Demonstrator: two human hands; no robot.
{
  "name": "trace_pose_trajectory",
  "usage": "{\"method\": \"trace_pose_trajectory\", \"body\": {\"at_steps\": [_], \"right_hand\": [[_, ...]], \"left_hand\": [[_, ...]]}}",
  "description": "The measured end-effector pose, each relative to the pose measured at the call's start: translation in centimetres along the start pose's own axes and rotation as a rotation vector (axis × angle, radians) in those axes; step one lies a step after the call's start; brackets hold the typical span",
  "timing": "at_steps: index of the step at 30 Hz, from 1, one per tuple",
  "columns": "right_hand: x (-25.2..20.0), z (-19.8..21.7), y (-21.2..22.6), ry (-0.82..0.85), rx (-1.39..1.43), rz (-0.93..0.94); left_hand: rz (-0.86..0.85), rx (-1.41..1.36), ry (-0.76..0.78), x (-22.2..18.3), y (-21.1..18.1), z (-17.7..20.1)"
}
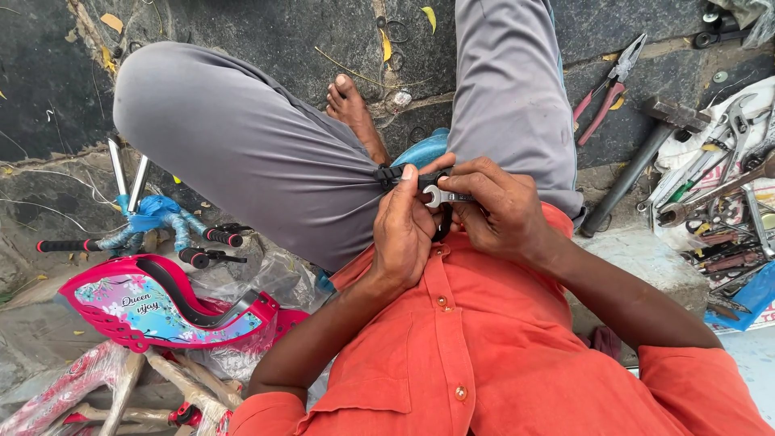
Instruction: Assembling and adjusting a bicycle brake caliper component using small tools.
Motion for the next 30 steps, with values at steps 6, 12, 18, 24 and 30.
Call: {"method": "trace_pose_trajectory", "body": {"at_steps": [6,12,18,24,30], "right_hand": [[-0.5,0.5,-0.4,-0.018,0.034,-0.004],[4.3,5.6,-1.5,0.215,-0.301,-0.152],[6.3,4.4,1.7,0.627,-0.573,0.377],[8.7,1.5,4.5,0.775,-0.726,0.724],[8.3,1.8,3.5,0.753,-0.711,0.763]], "left_hand": [[0.008,0.017,0.013,-0.1,0.6,0.3],[0.012,0.132,0.027,-0.4,0.3,0.3],[-0.002,0.104,0.034,-0.3,0.7,0.3],[-0.03,0.109,0.044,-0.8,0.7,0.6],[-0.004,0.076,0.003,-0.3,1.0,1.2]]}}
Point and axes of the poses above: each hand's wrist, its own x-axis towards the middle knuckle, its own z-axis out of the back of the hand, y = z × x, the point moved 6 cm from there along x, towards the middle knuckle, and after that the axes turned 8 degrees about -y, right-handed, at the moved point
